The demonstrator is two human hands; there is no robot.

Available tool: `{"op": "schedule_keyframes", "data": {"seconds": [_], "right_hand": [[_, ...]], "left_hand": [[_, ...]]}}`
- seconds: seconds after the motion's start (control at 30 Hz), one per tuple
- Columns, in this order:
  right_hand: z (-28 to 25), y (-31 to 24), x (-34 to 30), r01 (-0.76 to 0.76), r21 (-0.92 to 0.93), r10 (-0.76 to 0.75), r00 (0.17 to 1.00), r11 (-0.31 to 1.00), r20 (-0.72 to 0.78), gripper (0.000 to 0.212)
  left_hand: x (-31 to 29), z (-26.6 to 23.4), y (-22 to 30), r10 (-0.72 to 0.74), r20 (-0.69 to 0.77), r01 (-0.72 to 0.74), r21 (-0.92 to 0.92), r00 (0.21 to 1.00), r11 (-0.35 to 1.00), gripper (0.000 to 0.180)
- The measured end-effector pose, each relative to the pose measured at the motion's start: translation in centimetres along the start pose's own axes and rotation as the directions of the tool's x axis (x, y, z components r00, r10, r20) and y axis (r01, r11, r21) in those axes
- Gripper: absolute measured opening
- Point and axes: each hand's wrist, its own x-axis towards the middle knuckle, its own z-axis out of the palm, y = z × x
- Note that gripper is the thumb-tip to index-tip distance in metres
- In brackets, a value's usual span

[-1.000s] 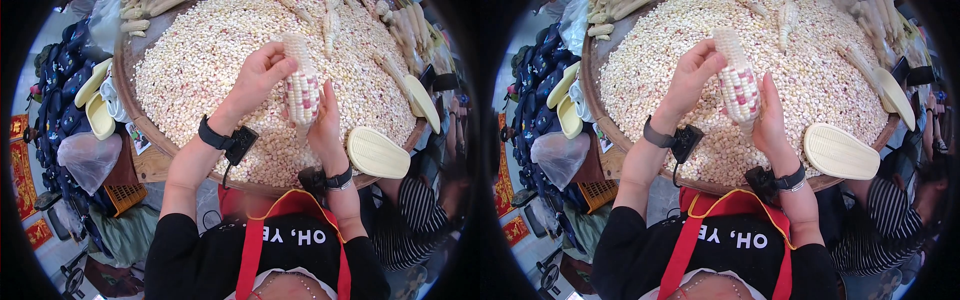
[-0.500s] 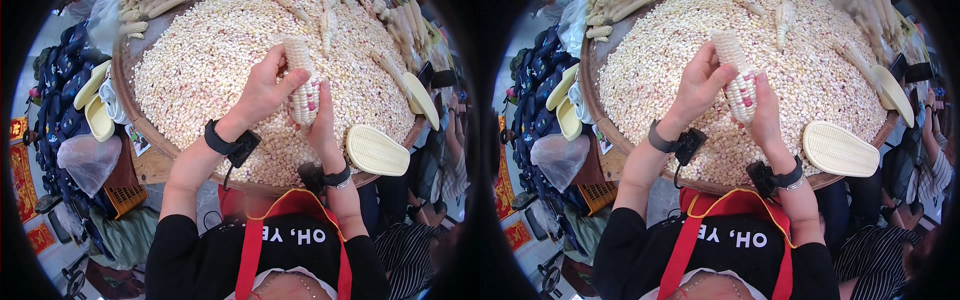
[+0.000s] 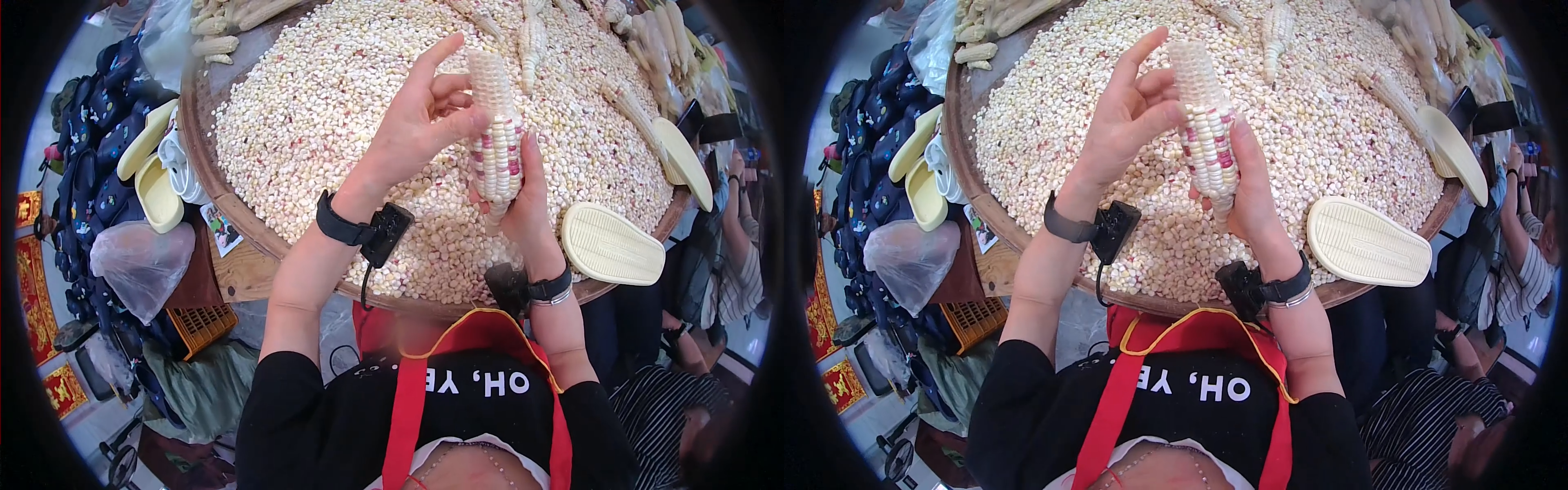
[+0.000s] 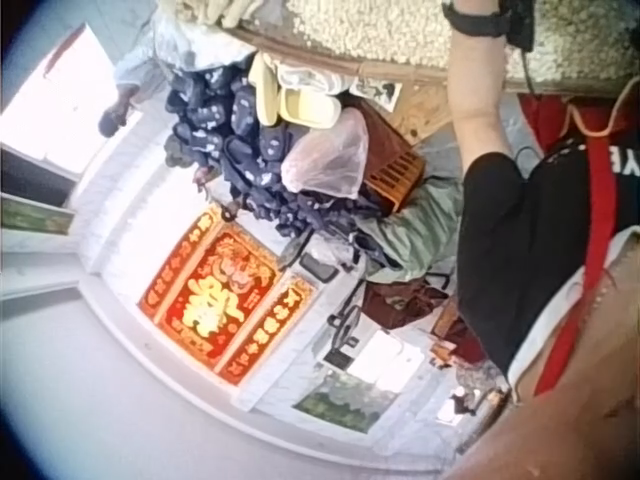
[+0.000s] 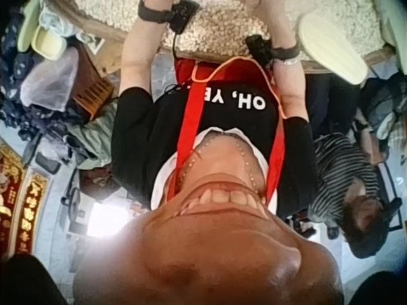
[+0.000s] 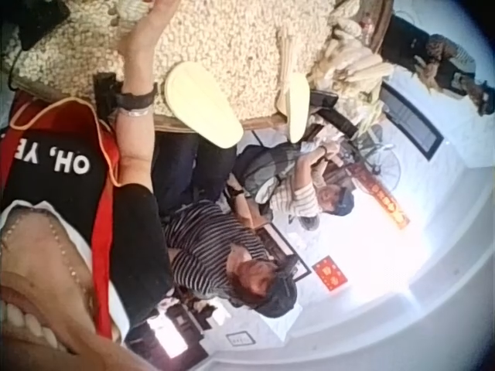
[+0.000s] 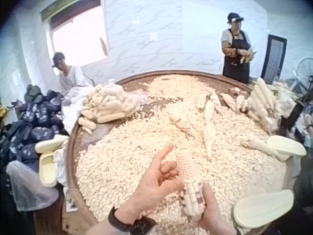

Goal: Manually shelling corn kernels from the cob over a large circular tray.

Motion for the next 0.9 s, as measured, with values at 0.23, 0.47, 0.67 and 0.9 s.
{"op": "schedule_keyframes", "data": {"seconds": [0.23, 0.47, 0.67, 0.9], "right_hand": [[0.1, 0.0, 0.2, -0.034, -0.103, 0.036, 0.999, 0.994, 0.019, 0.057], [0.5, 0.2, 0.1, -0.035, -0.069, 0.036, 0.999, 0.997, 0.019, 0.049], [0.3, 0.6, 0.1, 0.047, -0.160, -0.050, 0.999, 0.986, -0.010, 0.040], [1.7, -0.5, -0.4, 0.076, -0.104, -0.077, 0.997, 0.992, -0.009, 0.039]], "left_hand": [[-0.2, -0.1, -0.3, 0.091, -0.006, -0.085, 0.290, 0.996, 0.953, 0.056], [-0.1, -0.4, 0.0, 0.106, -0.044, -0.084, 0.350, 0.993, 0.933, 0.057], [-0.3, 0.1, 0.3, -0.001, 0.014, -0.004, 0.365, 1.000, 0.931, 0.058], [0.3, -0.5, 1.0, -0.053, -0.063, 0.069, 0.283, 0.997, 0.957, 0.057]]}}
